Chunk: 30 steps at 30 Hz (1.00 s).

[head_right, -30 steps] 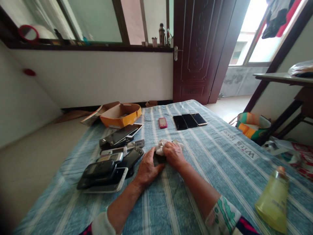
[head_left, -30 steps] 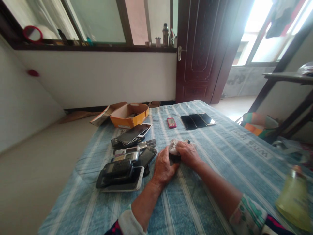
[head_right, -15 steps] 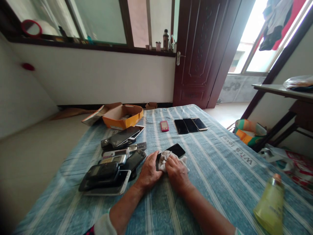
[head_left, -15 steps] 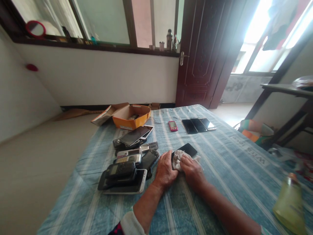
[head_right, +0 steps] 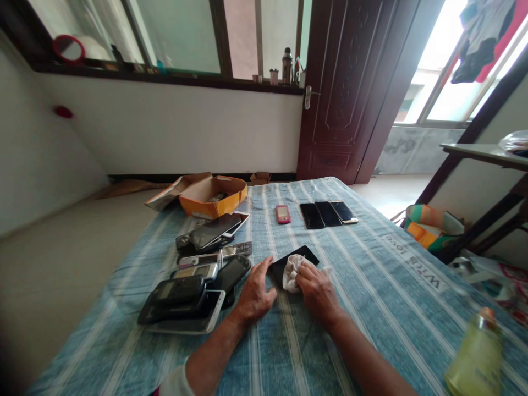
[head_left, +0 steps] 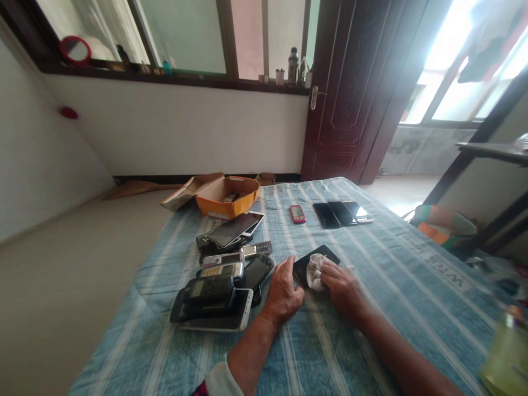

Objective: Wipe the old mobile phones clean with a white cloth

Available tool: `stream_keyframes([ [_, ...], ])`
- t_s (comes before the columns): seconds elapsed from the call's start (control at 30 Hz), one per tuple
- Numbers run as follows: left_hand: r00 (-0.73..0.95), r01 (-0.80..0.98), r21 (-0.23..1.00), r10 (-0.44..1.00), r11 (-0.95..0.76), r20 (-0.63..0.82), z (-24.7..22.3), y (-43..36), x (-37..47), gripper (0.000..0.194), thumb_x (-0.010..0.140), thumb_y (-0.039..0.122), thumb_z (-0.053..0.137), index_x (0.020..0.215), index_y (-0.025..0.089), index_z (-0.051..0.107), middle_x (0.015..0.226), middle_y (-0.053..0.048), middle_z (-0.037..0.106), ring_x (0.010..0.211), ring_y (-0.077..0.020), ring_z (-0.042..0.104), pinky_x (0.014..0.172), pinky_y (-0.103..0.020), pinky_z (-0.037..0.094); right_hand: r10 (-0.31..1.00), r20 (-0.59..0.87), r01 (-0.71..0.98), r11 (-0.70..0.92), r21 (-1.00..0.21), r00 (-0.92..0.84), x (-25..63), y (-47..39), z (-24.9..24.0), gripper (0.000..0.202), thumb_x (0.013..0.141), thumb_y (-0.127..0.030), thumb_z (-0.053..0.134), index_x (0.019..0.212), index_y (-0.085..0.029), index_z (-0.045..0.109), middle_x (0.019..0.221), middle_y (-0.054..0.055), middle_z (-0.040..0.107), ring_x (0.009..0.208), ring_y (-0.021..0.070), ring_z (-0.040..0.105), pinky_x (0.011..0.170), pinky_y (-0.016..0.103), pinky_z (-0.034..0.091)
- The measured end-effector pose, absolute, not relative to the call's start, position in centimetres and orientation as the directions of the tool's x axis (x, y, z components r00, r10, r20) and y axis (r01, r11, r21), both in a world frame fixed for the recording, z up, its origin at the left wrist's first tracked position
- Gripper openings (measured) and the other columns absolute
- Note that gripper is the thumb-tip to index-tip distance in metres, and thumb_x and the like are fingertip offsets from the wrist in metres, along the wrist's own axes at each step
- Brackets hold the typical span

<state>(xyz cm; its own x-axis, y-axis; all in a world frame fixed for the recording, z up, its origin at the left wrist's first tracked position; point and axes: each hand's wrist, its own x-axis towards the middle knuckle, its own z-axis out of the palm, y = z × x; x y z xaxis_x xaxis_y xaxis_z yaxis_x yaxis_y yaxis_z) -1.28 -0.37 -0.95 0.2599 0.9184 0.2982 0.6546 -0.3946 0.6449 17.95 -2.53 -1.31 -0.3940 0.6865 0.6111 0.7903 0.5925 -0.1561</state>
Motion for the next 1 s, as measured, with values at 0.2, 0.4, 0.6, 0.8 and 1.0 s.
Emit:
stream_keyframes([
  [0.2,0.193,0.625,0.713,0.948,-0.317,0.253,-1.4,-0.1,-1.4,0.069,0.066,0.004,0.042,0.134,0.010,0.045,0.131,-0.014,0.057,0.127,-0.0227,0.050,0.112,-0.038,0.035,0.563,0.691,0.704,0.701,-0.110,-0.453,14.1,-3.0,-0.6,0.033,0.098,-0.018,0.037,0.082,-0.017,0.066,0.093,0.008,0.068,0.103,0.0203,0.059,0.086,0.032,0.046],
  [0.4,0.177,0.633,0.715,0.955,-0.297,0.239,-1.0,0.1,-1.3,0.061,0.070,0.004,0.039,0.130,0.007,0.048,0.126,-0.017,0.060,0.122,-0.0235,0.053,0.110,-0.040,0.037,0.596,0.681,0.773,0.631,-0.069,-0.426,12.7,-3.5,-0.7,0.030,0.094,-0.011,0.040,0.076,-0.017,0.063,0.091,0.009,0.065,0.098,0.0204,0.057,0.083,0.032,0.045],
  [0.6,0.161,0.634,0.718,0.957,-0.287,0.240,-1.6,0.7,-1.6,0.058,0.072,0.006,0.040,0.130,0.012,0.048,0.126,-0.014,0.061,0.120,-0.0226,0.055,0.108,-0.041,0.040,0.689,0.644,0.882,0.469,-0.046,-0.333,10.4,-3.3,-0.8,0.024,0.087,-0.008,0.049,0.069,-0.017,0.061,0.073,0.006,0.059,0.076,0.0206,0.054,0.070,0.032,0.043],
  [0.8,0.131,0.620,0.721,0.947,-0.309,0.293,-1.3,0.3,-1.2,0.041,0.086,0.019,0.039,0.125,0.012,0.052,0.120,-0.015,0.064,0.116,-0.0248,0.058,0.104,-0.044,0.044,0.655,0.676,0.853,0.517,-0.074,-0.339,10.8,-3.9,-0.8,0.025,0.089,-0.008,0.045,0.073,-0.016,0.063,0.076,0.006,0.059,0.078,0.0202,0.053,0.071,0.031,0.042],
  [1.0,0.109,0.584,0.765,0.961,-0.270,0.256,0.0,-0.4,-0.7,0.038,0.091,0.031,0.040,0.119,0.011,0.055,0.115,-0.018,0.065,0.113,-0.0272,0.059,0.102,-0.045,0.045,0.639,0.677,0.842,0.537,-0.053,-0.365,11.5,-4.1,-0.9,0.028,0.091,-0.009,0.040,0.075,-0.015,0.063,0.077,0.007,0.059,0.075,0.0200,0.051,0.068,0.031,0.039],
])
